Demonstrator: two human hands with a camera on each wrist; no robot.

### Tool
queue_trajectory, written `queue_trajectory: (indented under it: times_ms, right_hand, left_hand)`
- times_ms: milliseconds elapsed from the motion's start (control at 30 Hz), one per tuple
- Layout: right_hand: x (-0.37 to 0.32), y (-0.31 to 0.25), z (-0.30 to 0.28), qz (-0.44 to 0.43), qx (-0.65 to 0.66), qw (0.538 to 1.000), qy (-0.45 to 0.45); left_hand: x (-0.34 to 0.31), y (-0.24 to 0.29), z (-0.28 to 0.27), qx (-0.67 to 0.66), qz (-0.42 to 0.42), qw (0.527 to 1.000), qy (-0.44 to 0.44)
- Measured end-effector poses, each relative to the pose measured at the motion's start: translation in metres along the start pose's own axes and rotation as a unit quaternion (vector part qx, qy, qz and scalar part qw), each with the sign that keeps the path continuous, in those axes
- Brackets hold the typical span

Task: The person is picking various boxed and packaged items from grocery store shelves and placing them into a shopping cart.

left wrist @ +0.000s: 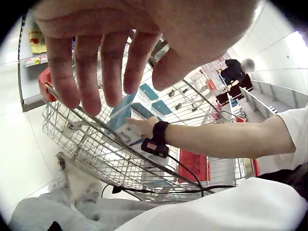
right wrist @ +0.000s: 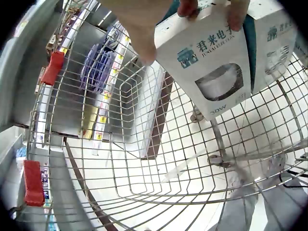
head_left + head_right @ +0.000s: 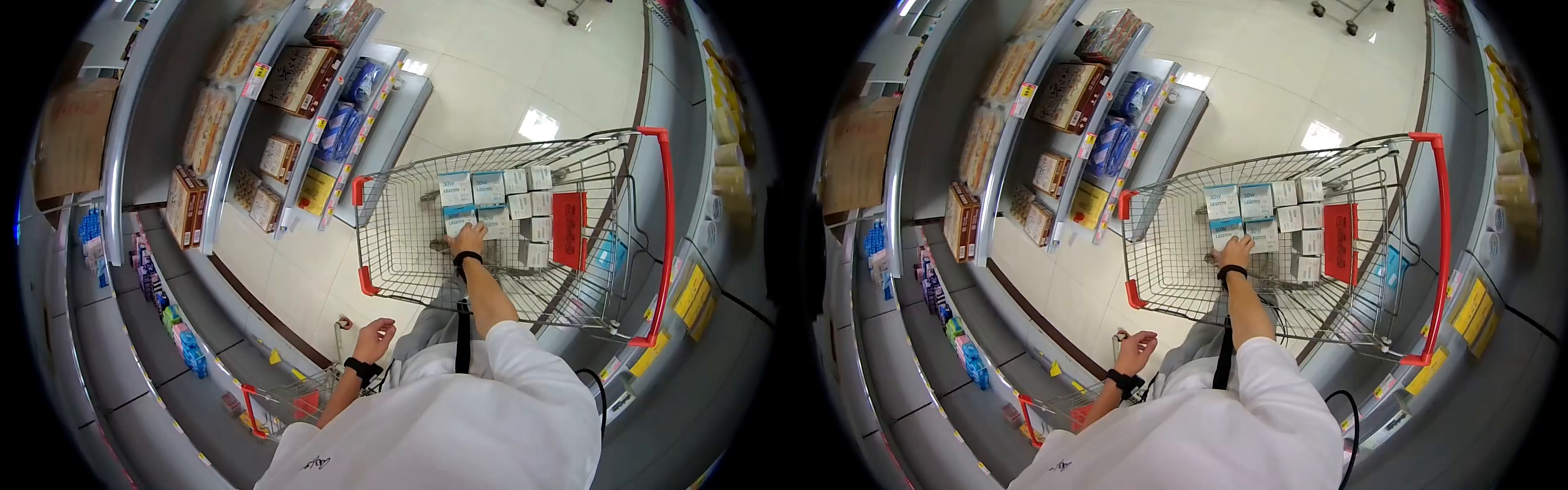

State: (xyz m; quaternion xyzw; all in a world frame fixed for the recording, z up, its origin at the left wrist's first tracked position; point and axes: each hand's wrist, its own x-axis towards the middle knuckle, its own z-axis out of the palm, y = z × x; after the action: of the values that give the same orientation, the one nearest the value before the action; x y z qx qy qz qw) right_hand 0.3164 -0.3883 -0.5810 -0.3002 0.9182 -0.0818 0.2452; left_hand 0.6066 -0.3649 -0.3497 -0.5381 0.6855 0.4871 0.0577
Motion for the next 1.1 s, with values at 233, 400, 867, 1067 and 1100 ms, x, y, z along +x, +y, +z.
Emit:
queue_trajectory:
  times_ms: [233,400,867,1067,1100]
  right_hand:
    - [0.002,-0.004,-0.006,-0.003,0.002,1.0,-0.027]
    - [0.003,-0.014,-0.031,0.054,-0.035,0.986,-0.153]
    - [-0.093,0.029,-0.167,-0.116,0.103,0.987,0.047]
    - [-0.203,0.029,-0.289,-0.085,0.179,0.944,0.264]
    - [-0.226,0.031,-0.304,-0.074,0.184,0.931,0.308]
  left_hand:
    - [0.012,-0.008,-0.01,0.029,0.027,0.999,-0.022]
    - [0.016,-0.007,-0.013,0.025,0.031,0.999,-0.017]
    - [0.14,0.049,0.017,0.013,0.283,0.946,-0.158]
    - [0.173,0.111,0.037,0.042,0.385,0.88,-0.275]
    - [0.176,0.121,0.045,0.037,0.392,0.876,-0.279]
